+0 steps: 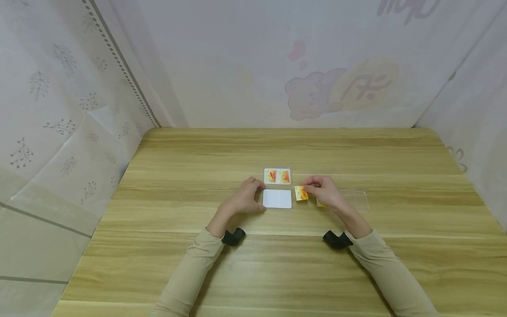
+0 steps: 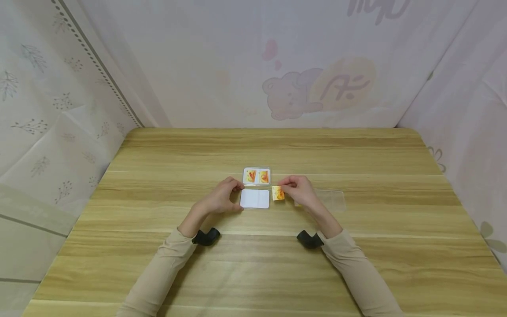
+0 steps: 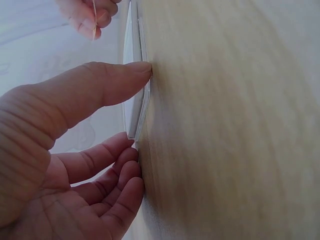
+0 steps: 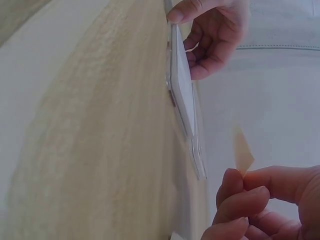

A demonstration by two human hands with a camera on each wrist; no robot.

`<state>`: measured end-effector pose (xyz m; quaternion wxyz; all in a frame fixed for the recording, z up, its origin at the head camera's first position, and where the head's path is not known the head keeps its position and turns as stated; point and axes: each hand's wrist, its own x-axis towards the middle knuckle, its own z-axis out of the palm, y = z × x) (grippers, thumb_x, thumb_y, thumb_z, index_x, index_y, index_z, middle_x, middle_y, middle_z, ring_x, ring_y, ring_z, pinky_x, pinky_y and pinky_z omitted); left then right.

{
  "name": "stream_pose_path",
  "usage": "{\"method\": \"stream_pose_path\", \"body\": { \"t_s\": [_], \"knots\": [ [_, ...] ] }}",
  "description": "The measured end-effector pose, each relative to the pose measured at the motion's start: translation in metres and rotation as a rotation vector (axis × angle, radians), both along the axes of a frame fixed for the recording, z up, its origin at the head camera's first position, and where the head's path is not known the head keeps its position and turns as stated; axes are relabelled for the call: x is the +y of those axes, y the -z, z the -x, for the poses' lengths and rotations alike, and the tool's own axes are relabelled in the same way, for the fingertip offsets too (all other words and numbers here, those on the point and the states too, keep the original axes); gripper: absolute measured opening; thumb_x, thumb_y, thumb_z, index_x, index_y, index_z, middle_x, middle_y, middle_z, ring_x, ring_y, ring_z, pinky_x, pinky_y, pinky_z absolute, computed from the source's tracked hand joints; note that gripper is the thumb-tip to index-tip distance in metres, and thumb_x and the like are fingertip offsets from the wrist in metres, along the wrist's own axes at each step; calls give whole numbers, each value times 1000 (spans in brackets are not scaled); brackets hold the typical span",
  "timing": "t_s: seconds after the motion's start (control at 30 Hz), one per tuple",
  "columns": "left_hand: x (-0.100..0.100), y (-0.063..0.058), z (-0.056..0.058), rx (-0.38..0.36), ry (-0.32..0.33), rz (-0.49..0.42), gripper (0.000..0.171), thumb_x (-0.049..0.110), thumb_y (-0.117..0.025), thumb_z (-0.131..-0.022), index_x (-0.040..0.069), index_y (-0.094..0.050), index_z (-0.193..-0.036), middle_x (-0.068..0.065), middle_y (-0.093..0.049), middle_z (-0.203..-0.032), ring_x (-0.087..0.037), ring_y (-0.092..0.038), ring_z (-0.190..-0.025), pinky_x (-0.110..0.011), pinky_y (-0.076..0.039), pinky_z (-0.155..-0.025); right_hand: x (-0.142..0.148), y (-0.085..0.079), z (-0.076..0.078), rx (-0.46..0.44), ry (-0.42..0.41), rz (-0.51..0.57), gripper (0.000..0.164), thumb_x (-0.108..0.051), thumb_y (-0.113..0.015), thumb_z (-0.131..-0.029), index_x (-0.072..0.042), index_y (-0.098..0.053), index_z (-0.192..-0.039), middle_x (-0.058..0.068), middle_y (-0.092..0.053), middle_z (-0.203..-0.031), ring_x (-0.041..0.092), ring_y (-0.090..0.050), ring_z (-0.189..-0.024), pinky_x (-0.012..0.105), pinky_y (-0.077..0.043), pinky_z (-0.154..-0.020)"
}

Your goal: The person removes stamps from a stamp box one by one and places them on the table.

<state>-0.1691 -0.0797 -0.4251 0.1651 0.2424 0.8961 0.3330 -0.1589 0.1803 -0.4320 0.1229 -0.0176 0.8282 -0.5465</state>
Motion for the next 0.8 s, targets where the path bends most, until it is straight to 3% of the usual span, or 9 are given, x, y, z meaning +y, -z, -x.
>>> {"method": "stream_pose_path", "body": {
  "t_s": [0.3, 0.57, 0.8],
  "knots": [
    [0, 0, 0, 8, -7, -4, 53, 7, -82, -67, -4, -55, -111, -13, -49, -111, -27, -45, -106, -38, -39, -96, 3, 2, -3, 53, -3, -77, 14, -2, -58, -89, 8, -65, -97, 8, -58, -72, 10, -43, -60, 20, -36, -51],
    [0, 0, -1, -1, -11, 8, 53, 7, -82, -67, -4, -55, -112, -13, -49, -112, -27, -44, -108, -38, -39, -97, 2, 3, -4, 71, -15, -167, 11, 3, -58, -86, 8, -65, -93, 12, -63, -77, 14, -53, -65, 21, -43, -55],
    [0, 0, -1, 1, -14, 13, 53, 7, -81, -67, -4, -55, -112, -13, -49, -112, -27, -44, -108, -38, -39, -97, -1, 1, -4, 135, -28, -280, 6, 1, -63, -83, 5, -67, -85, 9, -64, -72, 13, -55, -61, 22, -45, -53]
  ]
}}
